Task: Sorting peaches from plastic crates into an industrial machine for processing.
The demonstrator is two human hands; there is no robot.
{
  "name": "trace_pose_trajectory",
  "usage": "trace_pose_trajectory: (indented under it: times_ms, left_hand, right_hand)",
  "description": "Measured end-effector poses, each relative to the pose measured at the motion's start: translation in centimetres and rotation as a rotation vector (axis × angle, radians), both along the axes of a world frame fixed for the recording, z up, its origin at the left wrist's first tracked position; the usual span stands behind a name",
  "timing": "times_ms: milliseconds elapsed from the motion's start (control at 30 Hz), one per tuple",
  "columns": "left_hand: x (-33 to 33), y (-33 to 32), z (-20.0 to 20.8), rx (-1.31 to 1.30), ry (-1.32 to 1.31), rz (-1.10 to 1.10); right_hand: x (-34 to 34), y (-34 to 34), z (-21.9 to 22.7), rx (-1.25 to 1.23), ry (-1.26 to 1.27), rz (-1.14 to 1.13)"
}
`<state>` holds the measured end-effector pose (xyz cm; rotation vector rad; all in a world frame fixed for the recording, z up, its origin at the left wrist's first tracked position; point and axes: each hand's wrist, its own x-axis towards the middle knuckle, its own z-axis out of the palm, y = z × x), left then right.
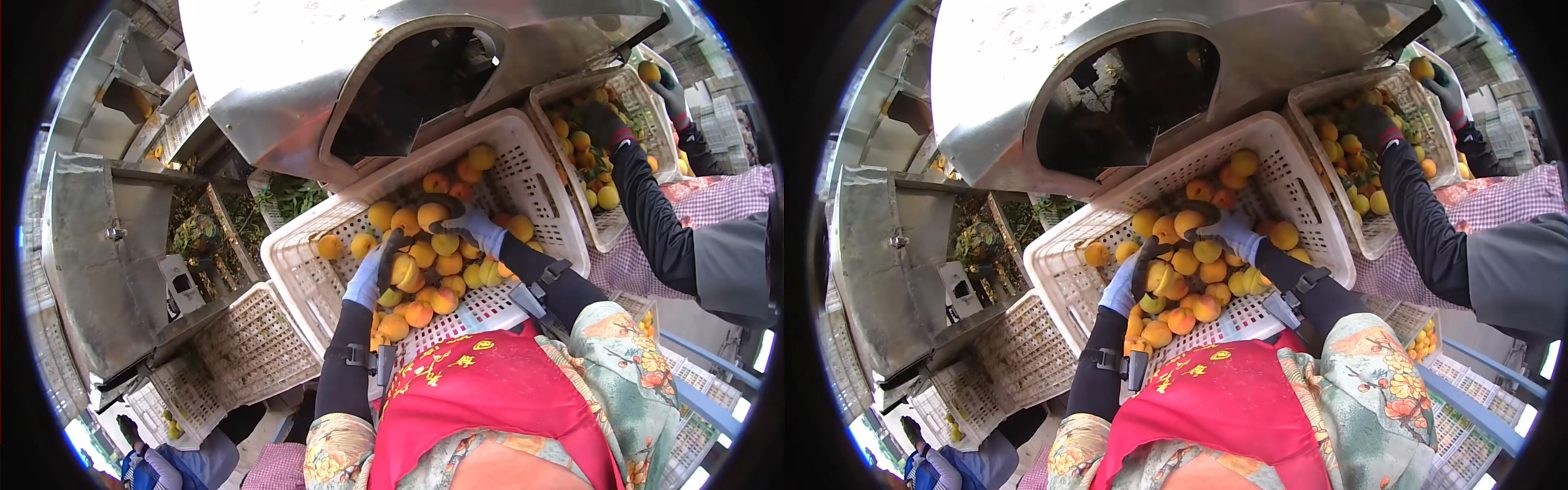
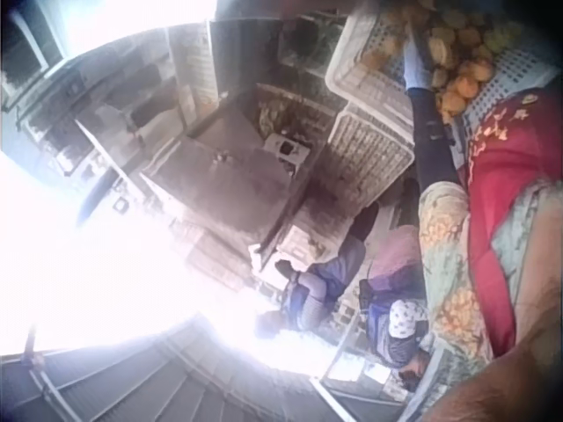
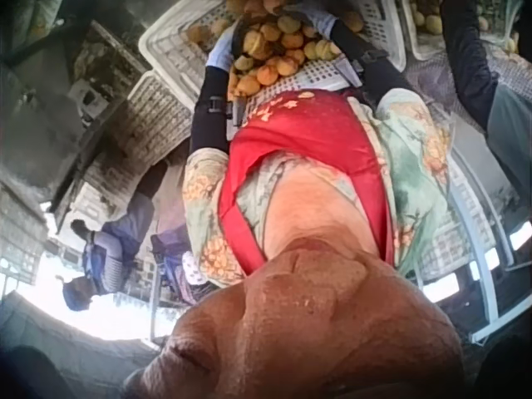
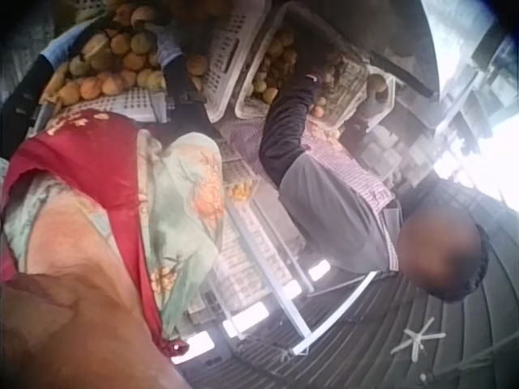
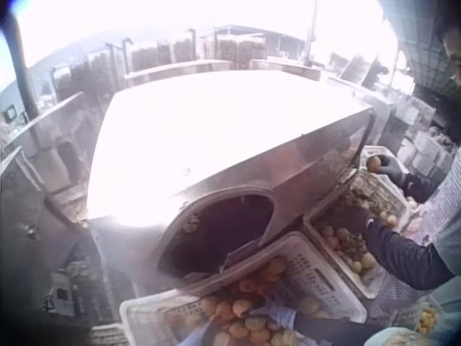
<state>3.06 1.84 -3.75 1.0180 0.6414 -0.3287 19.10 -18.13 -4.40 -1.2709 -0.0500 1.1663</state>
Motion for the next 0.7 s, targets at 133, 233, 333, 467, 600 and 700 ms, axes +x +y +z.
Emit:
trace_pose_trajectory:
  times_ms: [133,233,333,467,600,700]
  left_hand:
    - [-0.8,-1.3,-1.0,0.198,-0.394,-0.015]
    - [0.3,-1.5,6.2,0.43,-0.6,-0.02]
    - [-0.4,-0.4,4.8,0.221,-0.509,0.087]
    - [-1.2,-0.1,6.5,0.088,-0.458,0.197]
    - [-0.1,-0.6,14.8,-0.026,-0.405,0.159]
    - [0.2,1.1,15.8,0.052,-0.461,0.086]
  right_hand:
    - [-1.9,1.9,8.6,0.138,-0.217,0.15]
    - [-2.3,2.5,13.4,0.263,-0.508,0.094]
    - [-3.9,2.6,15.0,0.129,-0.64,0.192]
    - [-4.7,3.8,17.4,0.026,-1.181,0.135]
    - [-3.9,3.9,19.1,0.068,-1.444,0.168]
    - [-4.2,3.7,20.5,0.186,-1.298,0.151]
